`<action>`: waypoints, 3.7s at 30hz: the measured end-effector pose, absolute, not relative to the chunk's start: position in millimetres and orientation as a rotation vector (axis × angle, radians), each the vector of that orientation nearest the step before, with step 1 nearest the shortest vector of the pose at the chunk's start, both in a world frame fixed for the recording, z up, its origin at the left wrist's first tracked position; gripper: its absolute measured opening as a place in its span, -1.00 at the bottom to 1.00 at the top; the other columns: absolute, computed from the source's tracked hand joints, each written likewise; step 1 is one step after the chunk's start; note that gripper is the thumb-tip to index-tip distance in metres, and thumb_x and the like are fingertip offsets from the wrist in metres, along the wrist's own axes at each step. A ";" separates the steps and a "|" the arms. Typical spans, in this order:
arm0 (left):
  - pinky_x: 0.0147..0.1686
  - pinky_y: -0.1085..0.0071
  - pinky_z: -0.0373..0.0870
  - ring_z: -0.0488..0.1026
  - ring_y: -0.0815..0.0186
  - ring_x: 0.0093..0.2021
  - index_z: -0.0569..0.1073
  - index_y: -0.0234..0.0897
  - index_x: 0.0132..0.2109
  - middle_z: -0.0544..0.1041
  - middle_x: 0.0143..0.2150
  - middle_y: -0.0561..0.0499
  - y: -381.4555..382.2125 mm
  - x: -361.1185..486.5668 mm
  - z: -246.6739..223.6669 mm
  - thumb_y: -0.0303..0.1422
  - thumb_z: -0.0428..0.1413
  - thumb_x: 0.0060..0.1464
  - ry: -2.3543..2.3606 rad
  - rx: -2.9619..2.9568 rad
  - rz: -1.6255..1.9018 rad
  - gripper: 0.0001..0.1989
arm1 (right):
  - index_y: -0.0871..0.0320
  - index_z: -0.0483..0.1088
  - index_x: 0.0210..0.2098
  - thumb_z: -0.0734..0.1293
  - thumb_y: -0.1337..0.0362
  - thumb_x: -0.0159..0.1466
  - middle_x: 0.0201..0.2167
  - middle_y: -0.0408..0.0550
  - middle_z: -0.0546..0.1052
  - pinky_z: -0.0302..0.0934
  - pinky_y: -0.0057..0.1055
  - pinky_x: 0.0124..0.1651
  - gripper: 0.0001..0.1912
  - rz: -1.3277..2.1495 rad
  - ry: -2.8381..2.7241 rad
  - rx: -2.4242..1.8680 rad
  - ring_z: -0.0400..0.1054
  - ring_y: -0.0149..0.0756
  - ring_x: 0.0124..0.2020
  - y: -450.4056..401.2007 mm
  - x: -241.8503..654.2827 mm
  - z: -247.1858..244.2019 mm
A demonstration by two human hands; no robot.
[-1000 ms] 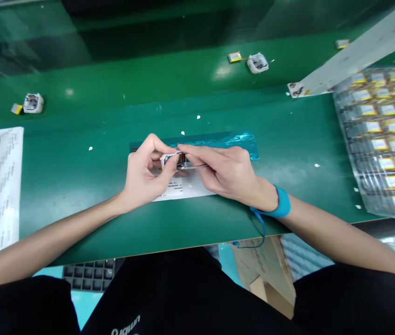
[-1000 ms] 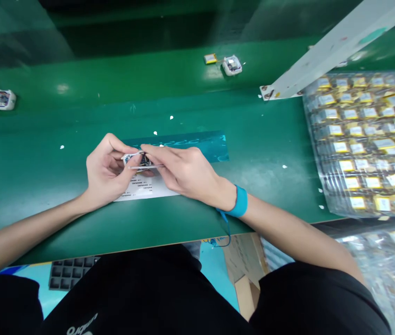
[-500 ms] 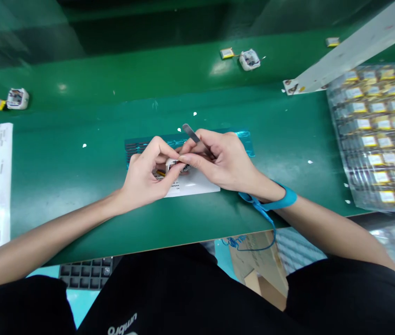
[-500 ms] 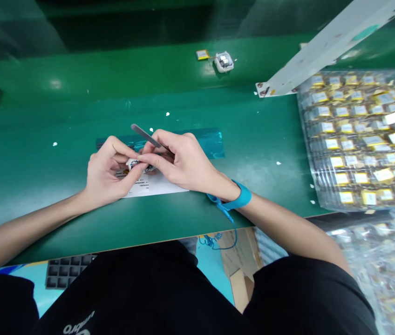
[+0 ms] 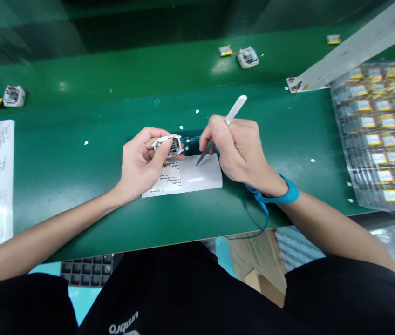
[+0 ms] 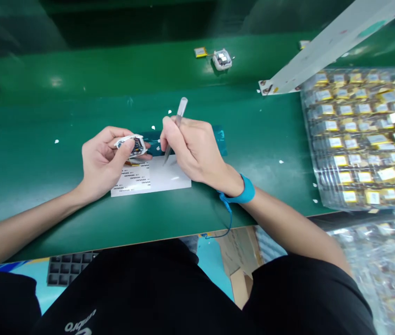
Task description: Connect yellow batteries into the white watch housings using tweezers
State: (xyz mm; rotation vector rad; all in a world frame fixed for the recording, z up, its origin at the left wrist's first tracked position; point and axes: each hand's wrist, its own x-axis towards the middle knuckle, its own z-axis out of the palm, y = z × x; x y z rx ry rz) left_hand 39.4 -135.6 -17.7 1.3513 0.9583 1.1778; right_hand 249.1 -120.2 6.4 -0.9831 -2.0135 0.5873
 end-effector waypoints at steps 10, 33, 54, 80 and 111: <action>-0.30 0.40 0.71 0.68 0.30 -0.34 0.44 -0.29 -0.11 0.67 -0.21 -0.04 -134.1 40.3 -24.9 -0.24 0.22 0.34 0.889 1.431 1.274 -0.80 | 0.16 0.49 -0.39 0.20 -0.15 0.50 -0.52 -0.11 0.58 0.44 -0.55 -0.41 -0.42 1.206 -1.833 -1.011 0.52 -0.44 -0.52 -112.1 246.9 -4.9; -0.24 0.40 0.72 0.69 0.30 -0.27 0.43 -0.29 -0.09 0.64 -0.21 -0.01 -135.0 43.6 -28.4 -0.24 0.22 0.34 0.885 1.424 1.307 -0.80 | 0.14 0.58 -0.36 0.43 -0.13 0.34 -0.44 -0.02 0.66 0.55 -0.52 -0.39 -0.56 1.702 -1.572 -0.963 0.61 -0.27 -0.42 -97.1 253.2 -7.4; -0.31 0.45 0.62 0.63 0.34 -0.31 0.43 -0.25 -0.12 0.63 -0.27 0.01 -137.2 45.2 -27.9 -0.29 0.19 0.32 1.030 1.513 1.316 -0.87 | 0.18 0.59 -0.34 0.44 -0.12 0.35 -0.41 -0.02 0.65 0.55 -0.50 -0.35 -0.55 1.650 -1.550 -0.874 0.61 -0.29 -0.40 -97.9 255.2 -2.2; -0.33 0.42 0.64 0.66 0.30 -0.36 0.49 -0.34 0.04 0.63 -0.21 -0.03 -136.9 40.5 -19.2 -0.51 0.18 0.11 0.751 1.586 1.015 -0.67 | 0.00 0.49 -0.33 0.39 -0.15 0.37 -0.43 -0.12 0.64 0.50 -0.37 -0.40 -0.62 1.314 -1.399 -0.980 0.54 -0.28 -0.46 -124.9 233.0 12.3; -0.32 0.42 0.70 0.70 0.25 -0.33 0.53 -0.34 0.06 0.66 -0.10 -0.08 -137.8 40.3 -22.6 -0.40 0.16 0.24 0.792 1.515 1.000 -0.73 | 0.02 0.51 -0.32 0.37 -0.13 0.40 -0.45 -0.15 0.63 0.53 -0.40 -0.42 -0.62 1.210 -1.451 -0.995 0.56 -0.31 -0.46 -125.7 230.1 12.4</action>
